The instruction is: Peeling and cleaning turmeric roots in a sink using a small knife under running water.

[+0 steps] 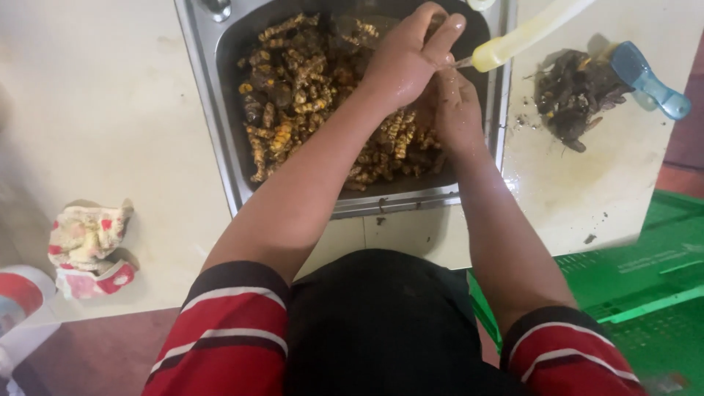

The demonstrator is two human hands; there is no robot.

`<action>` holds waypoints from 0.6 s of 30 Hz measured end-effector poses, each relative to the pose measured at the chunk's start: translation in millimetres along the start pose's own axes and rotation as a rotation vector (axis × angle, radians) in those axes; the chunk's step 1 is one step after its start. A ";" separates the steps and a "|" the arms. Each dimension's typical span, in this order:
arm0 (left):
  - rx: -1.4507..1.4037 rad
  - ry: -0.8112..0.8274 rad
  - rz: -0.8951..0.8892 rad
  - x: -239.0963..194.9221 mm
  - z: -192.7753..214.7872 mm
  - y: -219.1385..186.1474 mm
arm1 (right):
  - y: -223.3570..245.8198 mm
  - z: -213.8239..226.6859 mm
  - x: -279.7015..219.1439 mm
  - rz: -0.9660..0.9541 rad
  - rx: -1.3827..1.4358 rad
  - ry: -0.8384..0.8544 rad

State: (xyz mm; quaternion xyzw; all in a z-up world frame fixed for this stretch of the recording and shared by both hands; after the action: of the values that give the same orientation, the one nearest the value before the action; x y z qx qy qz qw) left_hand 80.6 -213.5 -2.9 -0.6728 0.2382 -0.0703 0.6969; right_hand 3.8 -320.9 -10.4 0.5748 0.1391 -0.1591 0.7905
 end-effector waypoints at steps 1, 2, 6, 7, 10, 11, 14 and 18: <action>0.043 -0.034 -0.029 -1.4 2.5 0.1 | 10.3 -1.3 -4.5 -0.136 -0.128 -0.045; 0.087 -0.062 -0.061 -1.3 3.9 -0.4 | 20.9 -1.1 -9.2 -0.271 -0.255 -0.095; 0.012 -0.201 0.001 -7.6 1.9 0.9 | 18.1 -5.8 -16.2 -0.021 -0.110 -0.048; 0.034 -0.211 0.066 -8.5 -0.8 -0.1 | 21.5 -9.5 -18.5 -0.060 -0.092 -0.069; 0.065 -0.220 0.084 -9.1 -16.5 1.3 | 4.9 -15.1 -9.2 -0.030 -0.073 -0.177; 0.076 -0.223 0.037 -9.1 -22.1 2.2 | -4.4 -15.9 -3.4 0.040 -0.069 -0.259; 0.119 -0.157 -0.072 -17.7 -32.1 18.3 | -25.0 -17.7 -3.3 -0.027 -0.129 -0.185; 0.340 0.014 -0.013 -29.6 -15.0 14.4 | -44.1 -9.8 -4.7 -0.126 -0.222 -0.080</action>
State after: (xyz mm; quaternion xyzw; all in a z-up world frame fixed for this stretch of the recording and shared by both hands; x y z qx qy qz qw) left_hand 45.0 -213.5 -9.6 -0.5463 0.2233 -0.1187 0.7985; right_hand -19.0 -323.9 -49.5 0.4670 0.1601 -0.2151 0.8426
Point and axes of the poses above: each hand's wrist, its own x-axis towards the middle knuckle, its own z-axis out of the back of the hand, y = z × x, the point moved 2 cm from there along x, towards the middle knuckle, and after that the axes turned 12 degrees about -x, right-handed, at the moved point
